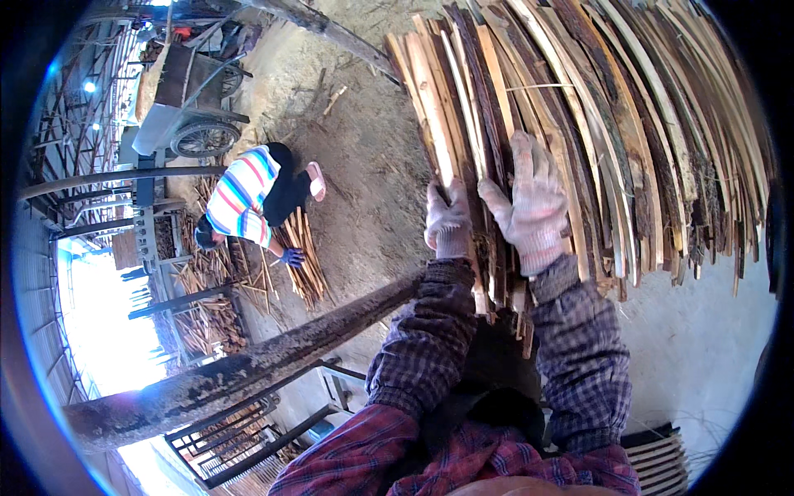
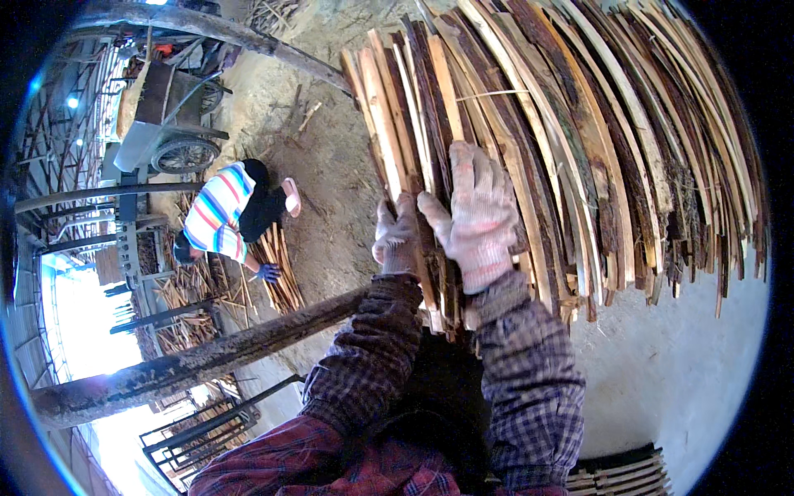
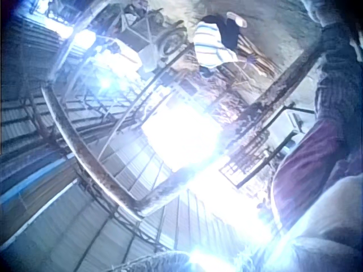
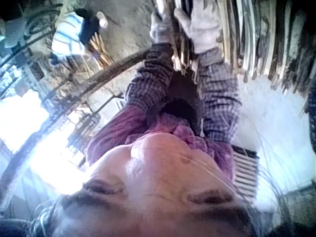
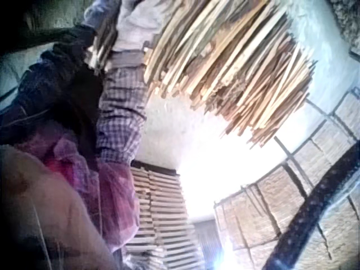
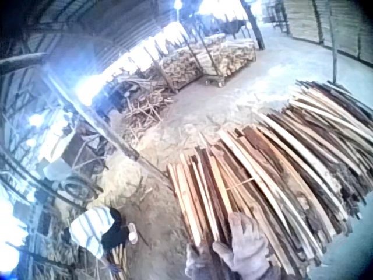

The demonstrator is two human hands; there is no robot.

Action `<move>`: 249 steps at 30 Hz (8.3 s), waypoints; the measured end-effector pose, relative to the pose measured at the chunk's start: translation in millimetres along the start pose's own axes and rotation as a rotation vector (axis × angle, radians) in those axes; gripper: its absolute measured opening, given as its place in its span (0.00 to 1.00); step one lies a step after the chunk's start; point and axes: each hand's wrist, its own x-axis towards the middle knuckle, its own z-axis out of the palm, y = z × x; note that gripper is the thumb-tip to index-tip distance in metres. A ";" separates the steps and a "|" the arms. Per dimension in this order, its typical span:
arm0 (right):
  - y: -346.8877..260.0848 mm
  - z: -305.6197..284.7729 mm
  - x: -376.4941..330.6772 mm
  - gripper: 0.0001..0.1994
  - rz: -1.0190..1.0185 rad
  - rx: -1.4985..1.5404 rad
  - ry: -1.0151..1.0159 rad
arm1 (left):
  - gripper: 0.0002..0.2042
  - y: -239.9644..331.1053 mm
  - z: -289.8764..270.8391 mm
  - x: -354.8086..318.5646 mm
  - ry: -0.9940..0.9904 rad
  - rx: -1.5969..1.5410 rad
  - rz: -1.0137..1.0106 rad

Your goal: The person uses a pitchfork to move a large pile of thin wood strips on the floor. They then walk to a different area, squat down, and gather the strips by hand, organizing them into neat bundles and stacking them against a metal rack.

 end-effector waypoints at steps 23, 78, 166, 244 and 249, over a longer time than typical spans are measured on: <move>-64.4 -77.7 -275.7 0.37 0.431 -0.111 -0.099 | 0.39 24.6 -32.1 -42.0 0.099 -0.424 0.112; -380.7 481.0 -226.3 0.29 -0.039 -0.723 -1.453 | 0.28 -862.0 -194.7 -276.8 0.263 -0.608 -1.431; -1019.3 1698.7 -699.5 0.53 0.115 -0.401 -0.567 | 0.38 -2317.5 -230.6 585.9 0.380 -0.902 -0.390; -969.8 1587.1 -605.7 0.35 0.228 0.652 0.118 | 0.25 -2191.6 -182.2 536.9 0.145 -1.531 -0.510; -894.6 1485.2 -612.9 0.36 0.401 0.255 0.103 | 0.24 -2204.3 -184.8 519.3 0.185 -1.188 -0.403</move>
